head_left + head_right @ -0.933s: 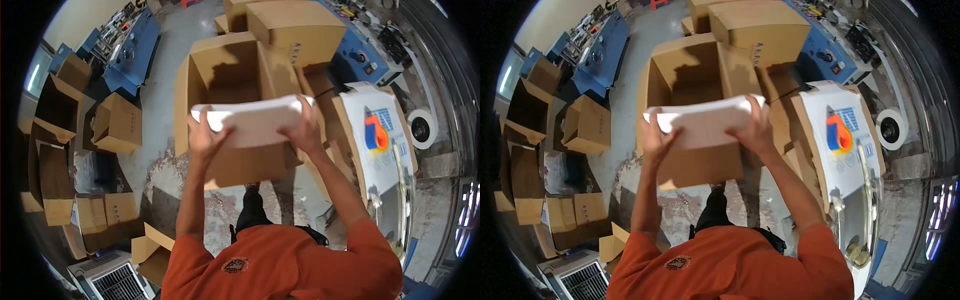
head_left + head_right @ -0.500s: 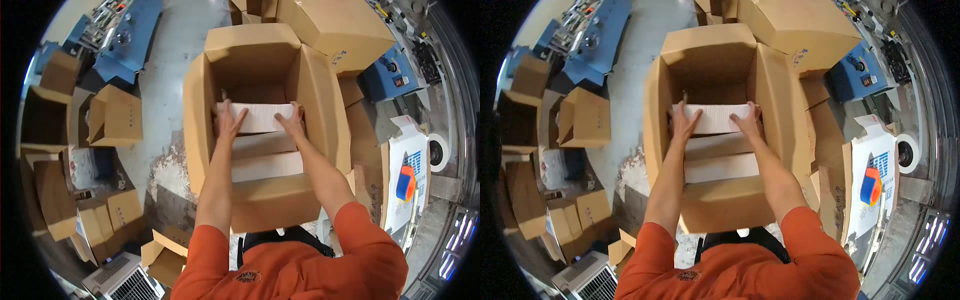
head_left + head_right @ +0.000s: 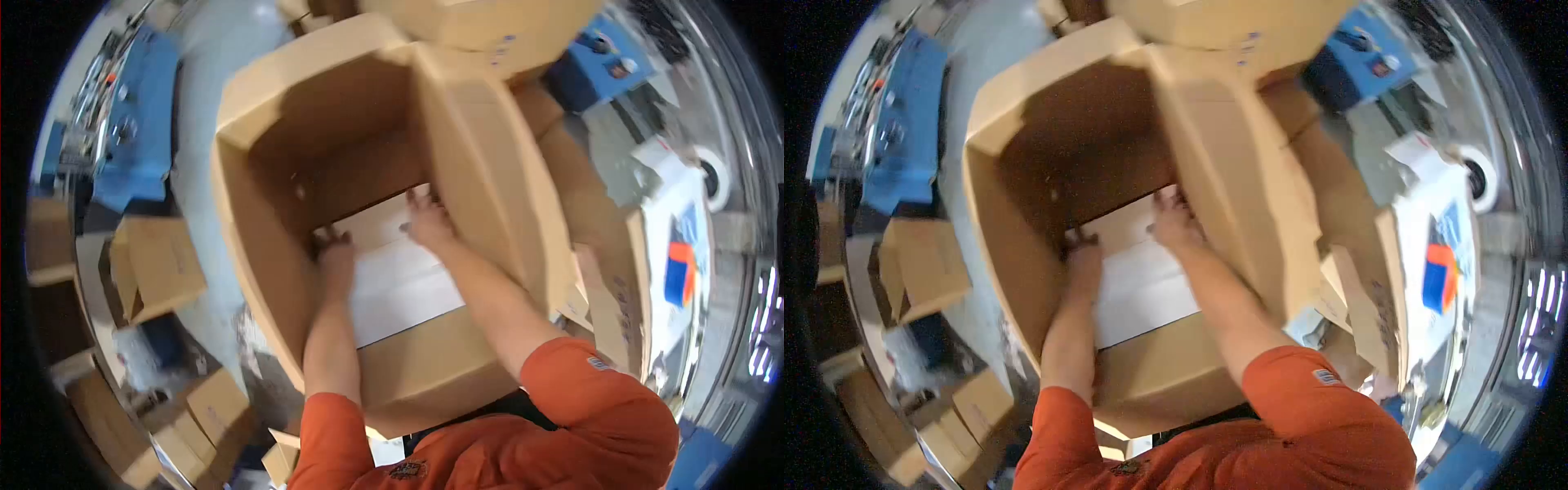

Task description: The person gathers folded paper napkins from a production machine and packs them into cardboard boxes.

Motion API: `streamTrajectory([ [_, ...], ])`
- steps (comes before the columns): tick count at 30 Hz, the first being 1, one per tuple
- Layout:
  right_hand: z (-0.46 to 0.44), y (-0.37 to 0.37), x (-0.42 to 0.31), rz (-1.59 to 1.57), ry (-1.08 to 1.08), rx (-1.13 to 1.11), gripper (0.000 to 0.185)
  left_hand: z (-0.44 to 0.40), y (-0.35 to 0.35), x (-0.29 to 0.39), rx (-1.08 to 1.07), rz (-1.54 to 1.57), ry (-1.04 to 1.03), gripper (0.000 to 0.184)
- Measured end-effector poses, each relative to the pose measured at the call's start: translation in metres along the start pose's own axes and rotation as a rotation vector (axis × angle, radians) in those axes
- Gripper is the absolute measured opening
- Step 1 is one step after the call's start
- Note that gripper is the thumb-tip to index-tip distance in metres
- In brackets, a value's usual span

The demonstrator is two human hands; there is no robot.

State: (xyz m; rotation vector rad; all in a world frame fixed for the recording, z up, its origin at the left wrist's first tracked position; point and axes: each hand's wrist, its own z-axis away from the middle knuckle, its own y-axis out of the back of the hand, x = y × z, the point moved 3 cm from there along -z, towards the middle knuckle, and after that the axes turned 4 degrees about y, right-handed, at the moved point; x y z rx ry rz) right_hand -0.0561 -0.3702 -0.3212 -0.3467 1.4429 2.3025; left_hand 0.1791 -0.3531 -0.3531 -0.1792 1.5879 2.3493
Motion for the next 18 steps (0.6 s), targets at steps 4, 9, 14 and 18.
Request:
streamTrajectory([
  [4, 0.063, 0.074, -0.071, 0.109, 0.487, -0.223, 0.019, -0.033, 0.058, 0.006, -0.237, 0.247, 0.013, 0.041],
  [9, 0.208, 0.206, -0.036, -0.057, 0.798, 0.614, 0.031, 0.036, 0.278, 0.069, 0.477, 1.253, -0.027, 0.044],
  [14, 0.421, 0.259, 0.169, 0.119, 0.324, 0.818, 0.042, 0.197, 0.384, 0.238, 0.4, 1.488, -0.56, 0.031],
  [18, 0.663, 0.241, 0.319, 0.207, 0.036, 0.957, 0.038, 0.41, 0.387, 0.422, 0.375, 1.139, -1.218, 0.029],
])
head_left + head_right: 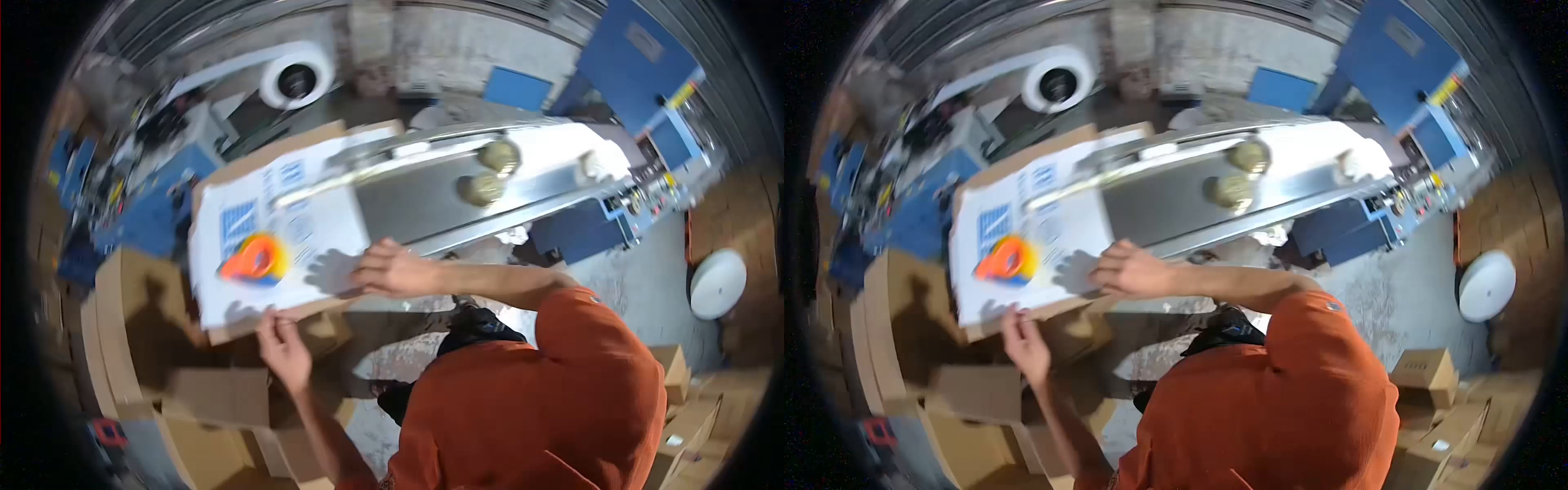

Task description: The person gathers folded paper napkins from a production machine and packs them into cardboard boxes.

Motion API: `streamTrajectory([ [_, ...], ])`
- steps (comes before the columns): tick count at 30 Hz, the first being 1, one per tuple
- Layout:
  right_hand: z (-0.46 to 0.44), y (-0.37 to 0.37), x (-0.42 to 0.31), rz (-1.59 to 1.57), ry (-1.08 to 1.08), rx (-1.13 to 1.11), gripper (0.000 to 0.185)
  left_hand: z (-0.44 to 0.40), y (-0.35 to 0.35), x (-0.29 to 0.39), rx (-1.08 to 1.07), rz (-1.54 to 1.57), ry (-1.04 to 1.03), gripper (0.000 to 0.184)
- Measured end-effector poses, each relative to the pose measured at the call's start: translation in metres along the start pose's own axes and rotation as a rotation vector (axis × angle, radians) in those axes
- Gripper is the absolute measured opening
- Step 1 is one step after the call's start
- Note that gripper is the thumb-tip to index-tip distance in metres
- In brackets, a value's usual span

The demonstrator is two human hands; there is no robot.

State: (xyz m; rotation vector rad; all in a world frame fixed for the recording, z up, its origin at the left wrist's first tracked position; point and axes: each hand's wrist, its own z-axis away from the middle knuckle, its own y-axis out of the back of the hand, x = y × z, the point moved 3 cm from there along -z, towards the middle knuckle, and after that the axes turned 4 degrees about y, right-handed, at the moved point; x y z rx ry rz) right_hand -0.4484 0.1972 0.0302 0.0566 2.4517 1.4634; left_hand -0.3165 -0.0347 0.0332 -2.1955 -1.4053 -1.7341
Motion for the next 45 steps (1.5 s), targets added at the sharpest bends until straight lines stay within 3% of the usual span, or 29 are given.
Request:
streamTrajectory([
  [1, 0.051, 0.04, 0.029, 0.098, -0.093, 0.011, 0.035, 0.007, -0.056, 0.024, -0.181, 0.165, 0.102, 0.032],
  [2, 0.1, 0.075, 0.057, 0.187, -0.178, 0.023, 0.032, 0.011, -0.105, 0.056, -0.245, 0.154, -0.015, 0.034],
  [3, 0.158, 0.101, 0.094, 0.236, -0.198, 0.123, 0.028, 0.013, -0.15, 0.087, -0.31, 0.169, -0.01, 0.036],
  [4, 0.216, 0.131, 0.128, 0.326, -0.3, 0.055, 0.027, 0.015, -0.194, 0.106, -0.357, 0.094, -0.013, 0.037],
  [5, 0.272, 0.168, 0.15, 0.393, -0.523, -0.007, 0.026, 0.017, -0.233, 0.123, -0.391, 0.093, 0.073, 0.039],
  [7, 0.366, 0.24, 0.17, 0.609, -0.813, 0.128, 0.025, 0.012, -0.292, 0.163, -0.521, -0.017, 0.107, 0.044],
  [8, 0.421, 0.267, 0.195, 0.509, -0.963, 0.131, 0.024, 0.012, -0.325, 0.169, -0.576, -0.063, 0.122, 0.046],
  [10, 0.491, 0.305, 0.219, 0.733, -1.224, 0.023, 0.021, 0.014, -0.38, 0.168, -0.618, -0.031, 0.098, 0.051],
  [13, 0.54, 0.321, 0.258, 0.71, -1.152, 0.059, 0.027, 0.021, -0.422, 0.197, -0.61, -0.07, -0.032, 0.044],
  [16, 0.546, 0.324, 0.29, 0.618, -1.16, 0.079, 0.031, 0.048, -0.467, 0.233, -0.868, 0.067, 0.305, 0.034],
  [17, 0.539, 0.33, 0.294, 0.574, -1.163, 0.144, 0.031, 0.066, -0.495, 0.235, -0.861, 0.162, 0.209, 0.037],
  [18, 0.536, 0.332, 0.297, 0.56, -1.161, 0.142, 0.031, 0.085, -0.53, 0.235, -0.837, 0.208, -0.06, 0.042],
  [19, 0.534, 0.333, 0.3, 0.539, -1.168, 0.158, 0.03, 0.092, -0.536, 0.283, -1.069, 0.347, 0.144, 0.044],
  [20, 0.534, 0.334, 0.302, 0.522, -1.174, 0.172, 0.029, 0.093, -0.537, 0.317, -1.128, 0.333, 0.134, 0.045],
  [22, 0.536, 0.334, 0.307, 0.496, -1.162, 0.185, 0.027, 0.075, -0.528, 0.35, -0.949, 0.122, -0.127, 0.042],
  [23, 0.535, 0.335, 0.308, 0.485, -1.153, 0.183, 0.026, 0.059, -0.517, 0.354, -0.688, -0.034, -0.309, 0.041],
  [24, 0.534, 0.336, 0.311, 0.472, -1.144, 0.195, 0.024, 0.042, -0.51, 0.345, -0.495, -0.153, -0.349, 0.04],
  [27, 0.523, 0.34, 0.332, 0.328, -1.109, 0.277, 0.028, 0.0, -0.516, 0.309, -0.457, -0.498, -0.22, 0.04],
  [28, 0.514, 0.342, 0.343, 0.409, -1.103, 0.287, 0.032, 0.0, -0.535, 0.298, -0.62, -0.511, -0.095, 0.045],
  [30, 0.501, 0.345, 0.366, 0.634, -1.078, 0.302, 0.045, 0.017, -0.566, 0.305, -0.541, -0.452, -0.157, 0.061],
  [31, 0.5, 0.343, 0.379, 0.722, -1.112, 0.293, 0.046, 0.014, -0.559, 0.341, -0.696, -0.425, 0.029, 0.068],
  [33, 0.498, 0.337, 0.4, 0.767, -1.217, 0.263, 0.052, 0.017, -0.565, 0.336, -0.699, -0.355, 0.017, 0.072],
  [34, 0.492, 0.326, 0.405, 0.779, -1.17, 0.269, 0.053, 0.016, -0.563, 0.327, -0.748, -0.291, 0.13, 0.075],
  [37, 0.453, 0.297, 0.394, 0.748, -1.149, 0.194, 0.053, 0.015, -0.536, 0.282, -0.729, -0.361, 0.172, 0.078],
  [38, 0.436, 0.289, 0.383, 0.724, -1.138, 0.146, 0.055, 0.014, -0.521, 0.26, -0.722, -0.399, 0.089, 0.077],
  [39, 0.422, 0.279, 0.375, 0.795, -1.047, 0.19, 0.044, 0.008, -0.489, 0.263, -0.643, -0.287, 0.209, 0.07],
  [42, 0.386, 0.274, 0.354, 0.459, -1.059, -0.052, 0.054, -0.002, -0.426, 0.234, -0.552, -0.352, 0.425, 0.063],
  [43, 0.383, 0.279, 0.35, 0.363, -0.979, -0.013, 0.062, -0.006, -0.416, 0.232, -0.516, -0.368, 0.427, 0.065],
  [45, 0.397, 0.263, 0.369, -0.031, -1.033, 0.062, 0.087, -0.015, -0.406, 0.23, -0.441, -0.367, 0.419, 0.071],
])
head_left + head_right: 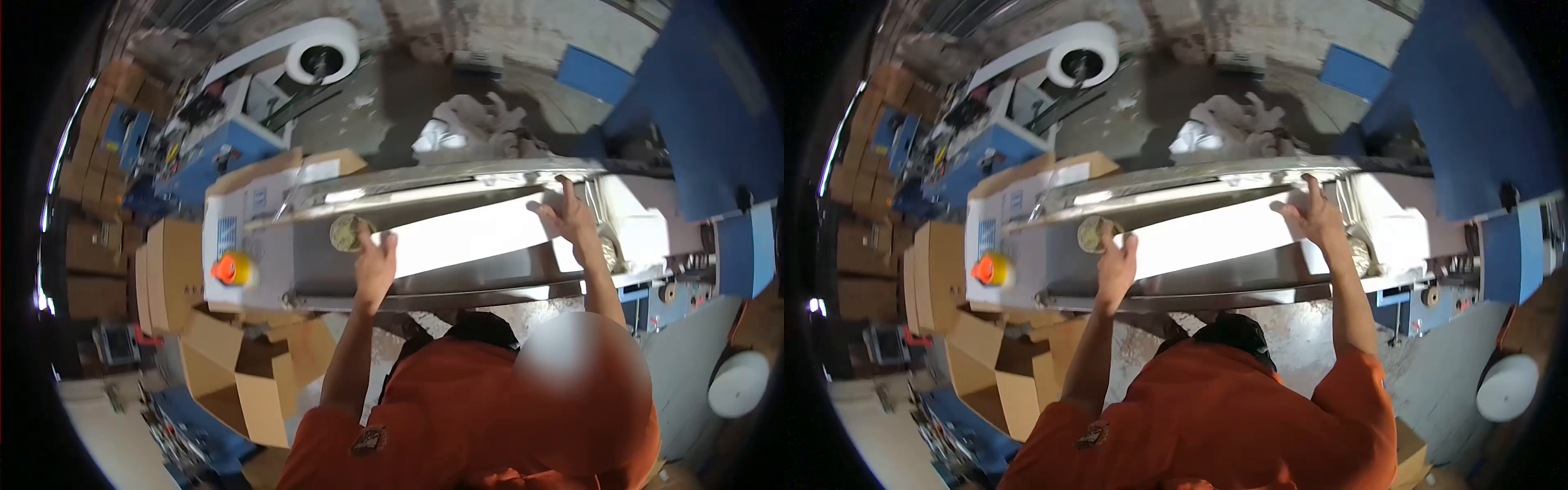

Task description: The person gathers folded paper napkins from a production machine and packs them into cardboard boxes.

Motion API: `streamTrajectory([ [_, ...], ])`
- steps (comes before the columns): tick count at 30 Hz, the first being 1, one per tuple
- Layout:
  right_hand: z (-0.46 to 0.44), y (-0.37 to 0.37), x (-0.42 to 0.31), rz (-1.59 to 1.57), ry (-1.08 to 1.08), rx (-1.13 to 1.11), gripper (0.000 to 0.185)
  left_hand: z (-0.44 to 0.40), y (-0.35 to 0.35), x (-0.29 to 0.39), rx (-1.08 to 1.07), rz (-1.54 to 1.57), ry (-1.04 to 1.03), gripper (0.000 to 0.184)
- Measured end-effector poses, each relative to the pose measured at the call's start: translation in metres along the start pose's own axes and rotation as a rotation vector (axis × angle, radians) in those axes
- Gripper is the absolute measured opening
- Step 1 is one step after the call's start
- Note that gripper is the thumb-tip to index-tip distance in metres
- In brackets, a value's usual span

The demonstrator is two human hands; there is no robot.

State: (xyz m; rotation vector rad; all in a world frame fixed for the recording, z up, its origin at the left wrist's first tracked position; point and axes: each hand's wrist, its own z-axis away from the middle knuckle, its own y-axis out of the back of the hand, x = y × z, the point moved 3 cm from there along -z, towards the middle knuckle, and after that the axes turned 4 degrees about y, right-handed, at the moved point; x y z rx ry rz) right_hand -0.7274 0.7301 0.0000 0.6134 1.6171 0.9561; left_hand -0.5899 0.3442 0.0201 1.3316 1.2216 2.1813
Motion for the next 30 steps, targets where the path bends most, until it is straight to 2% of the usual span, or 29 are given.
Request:
streamTrajectory([
  [1, 0.004, -0.011, -0.005, 0.027, -0.077, -0.13, 0.095, 0.0, 0.0, 0.012, -0.069, 0.007, 0.089, 0.073],
  [2, -0.001, -0.025, -0.036, 0.201, -0.125, -0.245, 0.1, -0.015, -0.027, -0.005, -0.131, -0.024, -0.044, 0.07],
  [3, 0.011, -0.053, -0.044, 0.294, 0.125, -0.071, 0.093, -0.011, -0.042, 0.005, -0.091, -0.065, -0.089, 0.069],
  [5, 0.02, -0.035, -0.091, 0.081, 0.037, -0.094, 0.084, -0.008, -0.024, 0.001, -0.08, -0.007, -0.069, 0.067],
  [6, 0.024, -0.036, -0.106, -0.06, 0.139, -0.008, 0.083, -0.002, -0.012, -0.008, -0.001, 0.087, -0.163, 0.066],
  [7, 0.032, -0.037, -0.121, -0.1, 0.13, 0.023, 0.084, 0.006, 0.001, -0.021, 0.078, 0.171, -0.257, 0.066],
  [9, 0.039, -0.048, -0.15, -0.284, 0.162, 0.085, 0.084, 0.024, 0.029, -0.048, 0.174, 0.273, -0.224, 0.067],
  [10, 0.039, -0.054, -0.167, -0.355, 0.14, 0.089, 0.087, 0.032, 0.047, -0.061, 0.293, 0.305, -0.27, 0.069],
  [12, 0.035, -0.068, -0.211, -0.415, 0.255, 0.092, 0.09, 0.048, 0.081, -0.097, 0.514, 0.375, -0.367, 0.076],
  [14, 0.028, -0.096, -0.257, -0.424, 0.412, 0.123, 0.093, 0.071, 0.124, -0.131, 0.635, 0.349, -0.273, 0.075],
  [15, 0.027, -0.11, -0.292, -0.436, 0.475, 0.102, 0.095, 0.081, 0.146, -0.154, 0.73, 0.176, -0.295, 0.079],
  [19, 0.038, -0.186, -0.455, -0.468, 0.651, -0.093, 0.1, 0.132, 0.242, -0.266, 0.893, 0.066, -0.072, 0.084],
  [20, 0.048, -0.21, -0.499, -0.423, 0.79, -0.095, 0.099, 0.148, 0.264, -0.298, 0.96, 0.041, -0.033, 0.083],
  [21, 0.061, -0.233, -0.541, -0.505, 0.807, -0.209, 0.097, 0.167, 0.285, -0.325, 0.968, 0.097, 0.119, 0.082],
  [22, 0.078, -0.257, -0.588, -0.578, 0.813, -0.315, 0.096, 0.187, 0.312, -0.353, 1.048, 0.208, 0.113, 0.08],
  [23, 0.094, -0.289, -0.631, -0.555, 0.938, -0.282, 0.093, 0.205, 0.335, -0.391, 1.122, 0.086, 0.101, 0.077],
  [24, 0.113, -0.324, -0.675, -0.622, 0.966, -0.302, 0.089, 0.22, 0.362, -0.43, 1.194, -0.038, 0.085, 0.075],
  [25, 0.132, -0.36, -0.718, -0.619, 1.113, -0.299, 0.085, 0.245, 0.391, -0.453, 1.123, -0.034, 0.312, 0.071],
  [26, 0.154, -0.395, -0.762, -0.676, 1.037, -0.474, 0.082, 0.263, 0.419, -0.474, 1.076, -0.02, 0.623, 0.069],
  [27, 0.183, -0.41, -0.806, -0.581, 0.956, -0.606, 0.08, 0.283, 0.434, -0.503, 1.149, 0.318, 0.532, 0.069],
  [28, 0.207, -0.46, -0.844, -0.751, 1.024, -0.668, 0.082, 0.3, 0.451, -0.549, 1.224, -0.16, 0.522, 0.067],
  [29, 0.231, -0.513, -0.872, -0.785, 1.032, -0.701, 0.08, 0.313, 0.47, -0.572, 1.236, -0.133, 0.625, 0.067],
  [30, 0.257, -0.527, -0.912, -0.811, 1.214, -0.524, 0.076, 0.323, 0.49, -0.591, 1.198, -0.093, 0.73, 0.066],
])
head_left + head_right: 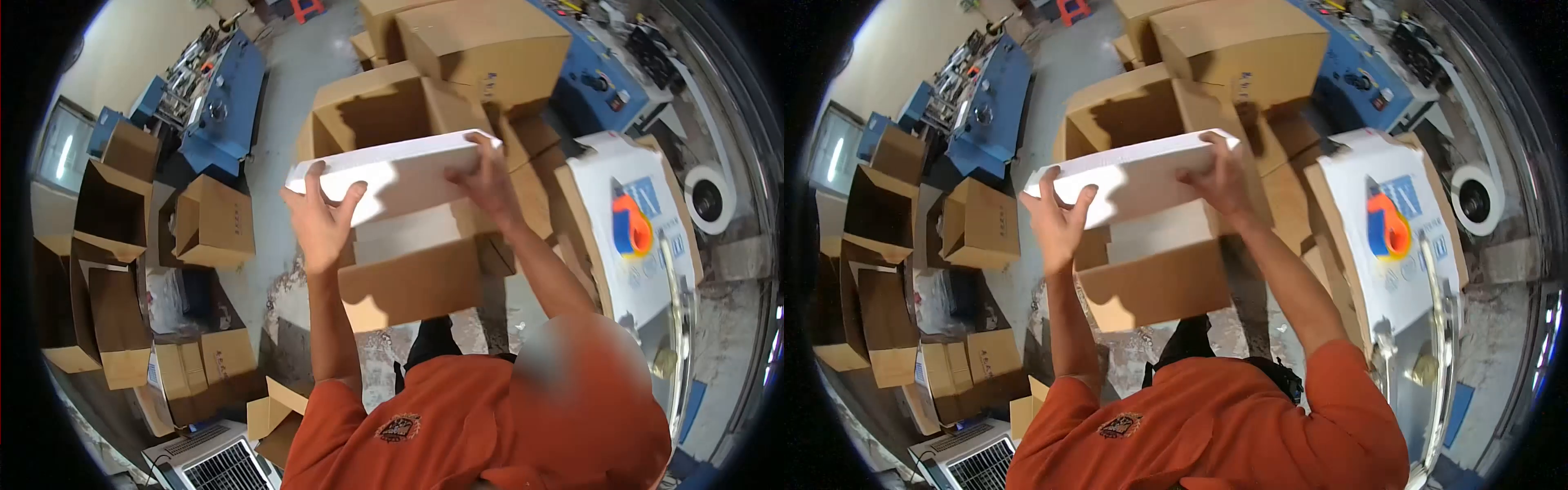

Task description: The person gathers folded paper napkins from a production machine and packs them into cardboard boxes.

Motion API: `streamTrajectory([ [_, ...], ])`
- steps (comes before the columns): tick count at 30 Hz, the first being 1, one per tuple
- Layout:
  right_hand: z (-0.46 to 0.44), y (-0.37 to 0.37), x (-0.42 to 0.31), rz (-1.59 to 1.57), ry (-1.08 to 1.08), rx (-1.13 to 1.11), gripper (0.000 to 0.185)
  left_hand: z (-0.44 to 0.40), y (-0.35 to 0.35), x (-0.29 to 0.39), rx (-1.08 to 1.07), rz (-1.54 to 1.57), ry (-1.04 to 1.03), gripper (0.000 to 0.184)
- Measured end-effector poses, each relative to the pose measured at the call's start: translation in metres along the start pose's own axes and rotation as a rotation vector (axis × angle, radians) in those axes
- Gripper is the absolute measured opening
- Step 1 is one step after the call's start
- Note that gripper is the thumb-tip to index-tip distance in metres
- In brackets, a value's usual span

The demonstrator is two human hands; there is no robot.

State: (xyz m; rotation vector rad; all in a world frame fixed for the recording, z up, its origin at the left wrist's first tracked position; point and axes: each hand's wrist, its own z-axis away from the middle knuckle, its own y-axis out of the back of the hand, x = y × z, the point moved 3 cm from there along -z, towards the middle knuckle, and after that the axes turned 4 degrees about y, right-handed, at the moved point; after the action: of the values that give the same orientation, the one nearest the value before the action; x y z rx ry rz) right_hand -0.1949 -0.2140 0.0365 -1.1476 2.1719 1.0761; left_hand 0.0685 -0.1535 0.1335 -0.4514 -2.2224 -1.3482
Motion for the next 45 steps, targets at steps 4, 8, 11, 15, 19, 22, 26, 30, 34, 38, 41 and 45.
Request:
streamTrajectory([
  [4, -0.017, -0.145, 0.07, -0.048, -0.231, -0.085, 0.062, -0.078, -0.032, -0.058, -0.101, -0.264, 0.121, 0.062],
  [8, 0.042, -0.208, 0.158, -0.161, -0.658, -0.247, 0.046, -0.09, -0.146, -0.144, -0.299, -0.267, 0.118, 0.066],
  [11, 0.073, -0.213, 0.191, 0.253, -0.768, -0.562, 0.069, -0.038, -0.265, -0.262, -0.616, -0.031, 0.354, 0.072],
  [15, 0.092, -0.22, 0.2, 0.223, -0.805, -0.815, 0.077, 0.009, -0.289, -0.289, -0.732, -0.074, 0.713, 0.065],
  [19, 0.104, -0.216, 0.207, 0.219, -0.924, -0.962, 0.072, 0.033, -0.326, -0.343, -0.948, 0.054, 0.853, 0.052],
  [22, 0.094, -0.223, 0.2, 0.534, -0.562, -1.205, 0.062, 0.003, -0.303, -0.301, -1.101, -0.281, 0.682, 0.051],
  [26, 0.099, -0.223, 0.167, 0.708, -0.528, -1.278, 0.06, 0.022, -0.323, -0.333, -1.105, -0.38, 0.598, 0.067],
  [30, 0.061, -0.181, 0.075, 0.163, -0.121, -1.049, 0.05, 0.027, -0.341, -0.382, -1.092, -0.326, 0.275, 0.058],
  [34, 0.073, -0.04, 0.003, 0.125, -0.143, -0.568, 0.047, -0.037, -0.263, -0.16, -0.675, 0.179, 0.125, 0.042],
  [38, 0.17, 0.128, -0.036, 0.308, -0.286, -0.314, 0.046, 0.014, -0.251, 0.002, -0.626, 0.75, 0.178, 0.033],
  [41, 0.283, 0.241, -0.081, 0.528, -0.508, -0.227, 0.046, 0.111, -0.246, 0.123, -0.811, 1.013, -0.275, 0.026],
  [45, 0.445, 0.361, -0.154, 0.531, -0.913, 0.014, 0.044, 0.281, -0.219, 0.266, -1.088, 0.925, -0.558, 0.023],
])
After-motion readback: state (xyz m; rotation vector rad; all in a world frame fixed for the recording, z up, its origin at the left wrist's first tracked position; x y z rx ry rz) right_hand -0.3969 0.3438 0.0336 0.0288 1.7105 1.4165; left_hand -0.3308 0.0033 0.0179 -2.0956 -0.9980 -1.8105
